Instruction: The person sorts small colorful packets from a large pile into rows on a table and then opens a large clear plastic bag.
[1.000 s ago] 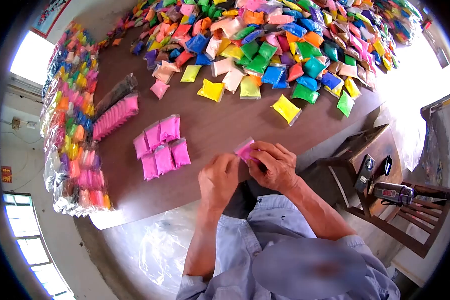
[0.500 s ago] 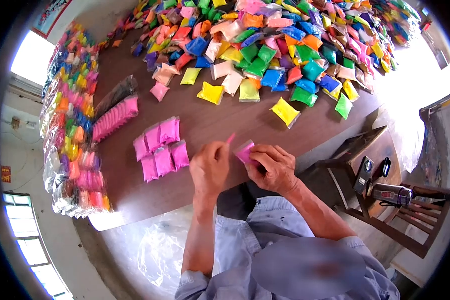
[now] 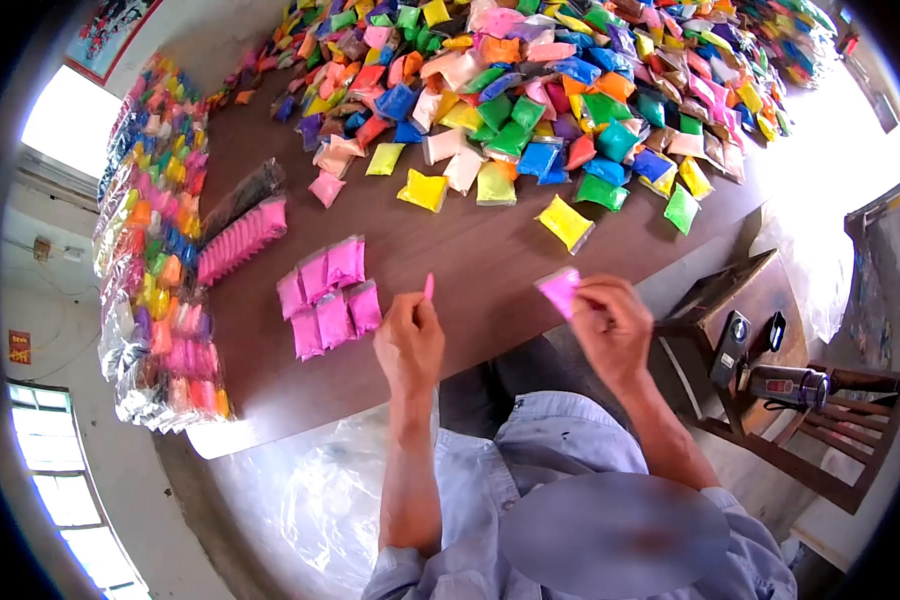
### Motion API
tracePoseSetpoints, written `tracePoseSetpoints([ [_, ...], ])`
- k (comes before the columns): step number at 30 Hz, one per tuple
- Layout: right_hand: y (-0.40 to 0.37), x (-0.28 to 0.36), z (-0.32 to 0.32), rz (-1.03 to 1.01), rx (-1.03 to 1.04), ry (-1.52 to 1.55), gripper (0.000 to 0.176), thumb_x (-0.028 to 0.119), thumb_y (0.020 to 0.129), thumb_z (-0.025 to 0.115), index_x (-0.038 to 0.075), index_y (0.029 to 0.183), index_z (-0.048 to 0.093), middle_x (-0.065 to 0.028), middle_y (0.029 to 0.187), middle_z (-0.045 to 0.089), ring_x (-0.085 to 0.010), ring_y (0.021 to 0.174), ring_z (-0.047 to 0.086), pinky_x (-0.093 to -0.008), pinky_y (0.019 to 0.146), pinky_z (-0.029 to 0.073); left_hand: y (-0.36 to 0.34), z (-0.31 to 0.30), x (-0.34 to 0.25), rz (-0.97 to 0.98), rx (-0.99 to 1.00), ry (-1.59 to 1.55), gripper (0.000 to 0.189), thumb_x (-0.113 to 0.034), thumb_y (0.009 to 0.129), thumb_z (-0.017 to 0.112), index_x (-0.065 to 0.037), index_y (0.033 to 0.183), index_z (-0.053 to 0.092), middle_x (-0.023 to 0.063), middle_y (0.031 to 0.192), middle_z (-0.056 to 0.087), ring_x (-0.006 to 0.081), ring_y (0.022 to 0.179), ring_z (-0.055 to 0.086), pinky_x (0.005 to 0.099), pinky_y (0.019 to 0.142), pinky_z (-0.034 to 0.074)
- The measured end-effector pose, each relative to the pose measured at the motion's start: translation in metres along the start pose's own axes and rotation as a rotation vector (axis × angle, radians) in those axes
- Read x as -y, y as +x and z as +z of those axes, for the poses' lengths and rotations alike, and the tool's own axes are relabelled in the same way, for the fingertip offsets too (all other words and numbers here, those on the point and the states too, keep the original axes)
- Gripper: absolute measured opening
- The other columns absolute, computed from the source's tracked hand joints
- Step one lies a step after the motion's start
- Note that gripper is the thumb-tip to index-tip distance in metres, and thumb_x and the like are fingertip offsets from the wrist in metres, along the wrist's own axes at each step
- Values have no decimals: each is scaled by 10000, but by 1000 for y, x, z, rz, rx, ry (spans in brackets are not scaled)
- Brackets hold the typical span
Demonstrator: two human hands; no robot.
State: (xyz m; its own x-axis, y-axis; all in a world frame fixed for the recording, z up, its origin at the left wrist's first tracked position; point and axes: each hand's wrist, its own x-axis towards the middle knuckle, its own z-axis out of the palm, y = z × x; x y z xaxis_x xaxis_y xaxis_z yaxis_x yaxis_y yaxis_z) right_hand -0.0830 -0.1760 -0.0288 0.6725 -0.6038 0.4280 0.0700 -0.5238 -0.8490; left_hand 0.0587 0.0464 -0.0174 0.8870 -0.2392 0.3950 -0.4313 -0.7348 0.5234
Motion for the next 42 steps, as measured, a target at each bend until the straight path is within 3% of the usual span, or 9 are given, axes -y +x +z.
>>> tracePoseSetpoints([
  [6,12,-17,-73,574,-442,571,89,109,979,734,39,1030,753,4,936,700,-34,731,557,-191,575,405,-47,51,-89,270,438,-170,40,-134,945,676,-114,916,693,162,845,691,416,793,682,482,659,541],
  [10,9,-27,-109,528,-530,694,152,200,1004,730,63,1062,757,28,900,675,-32,710,534,-177,559,362,-47,49,-113,308,308,-326,68,-149,963,696,-89,931,690,133,787,683,313,714,704,410,633,549],
  [14,-3,-37,-124,533,-535,691,160,213,1007,726,67,1066,755,28,897,669,-30,714,544,-181,562,376,3,9,-62,-102,205,-202,60,-92,977,681,-74,1001,733,100,722,683,184,579,629,331,557,506],
  [18,-9,-42,-112,575,-491,742,158,190,1015,711,53,1084,747,22,892,676,-33,715,558,-189,555,395,16,20,-15,-27,51,-94,74,-115,986,671,-60,973,719,125,751,702,249,595,660,366,566,514],
  [23,-3,-19,-87,552,-406,809,147,175,1019,705,50,1085,746,2,937,709,-37,732,582,-195,561,429,-45,45,-111,233,466,-323,62,-130,965,697,-77,981,724,199,919,715,428,885,697,459,711,554],
  [26,-5,-19,-87,550,-392,783,153,177,1023,701,47,1092,746,-5,954,716,-36,736,586,-193,564,435,-46,36,-111,228,367,-365,61,-115,947,721,-73,989,735,186,854,719,364,787,728,421,659,550],
  [28,-7,-21,-91,546,-385,746,154,177,1027,697,46,1092,746,-15,965,722,-37,736,588,-192,564,434,-24,10,-88,-168,328,-200,64,-108,940,731,-56,976,739,158,775,705,260,669,709,368,603,532],
  [34,-14,-30,-85,573,-360,757,147,177,1023,704,54,1091,749,-21,979,731,-39,735,591,-193,567,439,0,22,-7,69,-44,-128,67,-109,948,714,-45,941,730,158,761,705,269,611,681,371,571,520],
  [42,-9,-14,-81,556,-378,735,134,157,1011,718,50,1084,749,-31,992,739,-45,735,599,-195,562,443,-49,53,-119,212,472,-429,89,-174,958,720,-89,987,720,175,878,727,393,794,709,420,657,555],
])
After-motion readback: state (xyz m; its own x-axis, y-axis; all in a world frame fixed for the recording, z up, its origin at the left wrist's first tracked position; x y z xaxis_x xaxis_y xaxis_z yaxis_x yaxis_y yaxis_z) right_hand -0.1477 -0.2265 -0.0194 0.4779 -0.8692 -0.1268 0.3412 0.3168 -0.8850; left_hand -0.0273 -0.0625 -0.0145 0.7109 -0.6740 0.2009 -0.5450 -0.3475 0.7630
